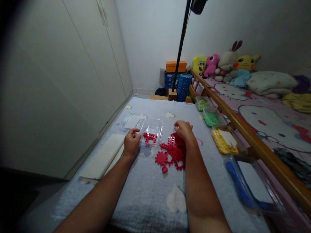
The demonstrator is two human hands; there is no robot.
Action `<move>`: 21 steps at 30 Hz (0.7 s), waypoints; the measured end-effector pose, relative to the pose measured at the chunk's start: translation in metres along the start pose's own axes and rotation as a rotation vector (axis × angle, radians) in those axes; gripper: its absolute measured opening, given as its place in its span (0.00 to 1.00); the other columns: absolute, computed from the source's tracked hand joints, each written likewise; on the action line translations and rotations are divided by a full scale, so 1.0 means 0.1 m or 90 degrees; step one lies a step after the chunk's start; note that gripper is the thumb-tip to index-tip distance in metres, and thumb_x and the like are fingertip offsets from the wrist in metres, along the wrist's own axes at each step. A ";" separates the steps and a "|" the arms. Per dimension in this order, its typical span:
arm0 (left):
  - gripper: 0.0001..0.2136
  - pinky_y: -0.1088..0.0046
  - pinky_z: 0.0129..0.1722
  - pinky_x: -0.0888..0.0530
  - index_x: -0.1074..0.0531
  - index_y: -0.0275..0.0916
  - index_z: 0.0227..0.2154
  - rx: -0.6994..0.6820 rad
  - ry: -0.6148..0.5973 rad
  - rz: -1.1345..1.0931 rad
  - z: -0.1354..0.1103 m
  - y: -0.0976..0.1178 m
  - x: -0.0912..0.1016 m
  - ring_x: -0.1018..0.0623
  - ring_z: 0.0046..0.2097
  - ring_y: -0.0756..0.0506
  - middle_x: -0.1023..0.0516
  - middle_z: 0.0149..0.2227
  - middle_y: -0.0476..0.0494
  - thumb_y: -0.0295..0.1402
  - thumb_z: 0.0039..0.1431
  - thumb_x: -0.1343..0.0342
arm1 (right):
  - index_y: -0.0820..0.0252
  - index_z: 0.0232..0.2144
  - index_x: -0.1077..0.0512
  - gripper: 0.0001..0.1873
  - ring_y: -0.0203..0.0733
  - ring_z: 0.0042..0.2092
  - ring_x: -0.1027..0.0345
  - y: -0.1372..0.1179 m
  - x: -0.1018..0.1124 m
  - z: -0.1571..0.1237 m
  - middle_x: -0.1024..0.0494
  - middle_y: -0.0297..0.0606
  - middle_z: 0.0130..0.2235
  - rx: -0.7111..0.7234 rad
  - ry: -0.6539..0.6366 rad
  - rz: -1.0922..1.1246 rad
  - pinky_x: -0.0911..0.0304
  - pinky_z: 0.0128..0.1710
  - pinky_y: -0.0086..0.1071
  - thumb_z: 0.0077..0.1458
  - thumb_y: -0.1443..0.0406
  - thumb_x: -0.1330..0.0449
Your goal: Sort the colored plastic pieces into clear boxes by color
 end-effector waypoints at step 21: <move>0.10 0.77 0.27 0.39 0.28 0.39 0.35 0.002 -0.002 -0.006 0.00 -0.02 0.00 0.38 0.23 0.51 0.41 0.19 0.59 0.32 0.49 0.45 | 0.55 0.35 0.21 0.08 0.50 0.50 0.29 -0.08 -0.35 -0.06 0.17 0.40 0.43 -0.022 -0.128 -0.071 0.45 0.47 0.40 0.52 0.68 0.38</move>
Point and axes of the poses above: each hand's wrist, its own z-axis towards the middle knuckle, its own x-axis out of the back of the hand, y = z × x, the point moved 9 cm from there along z, towards the middle knuckle
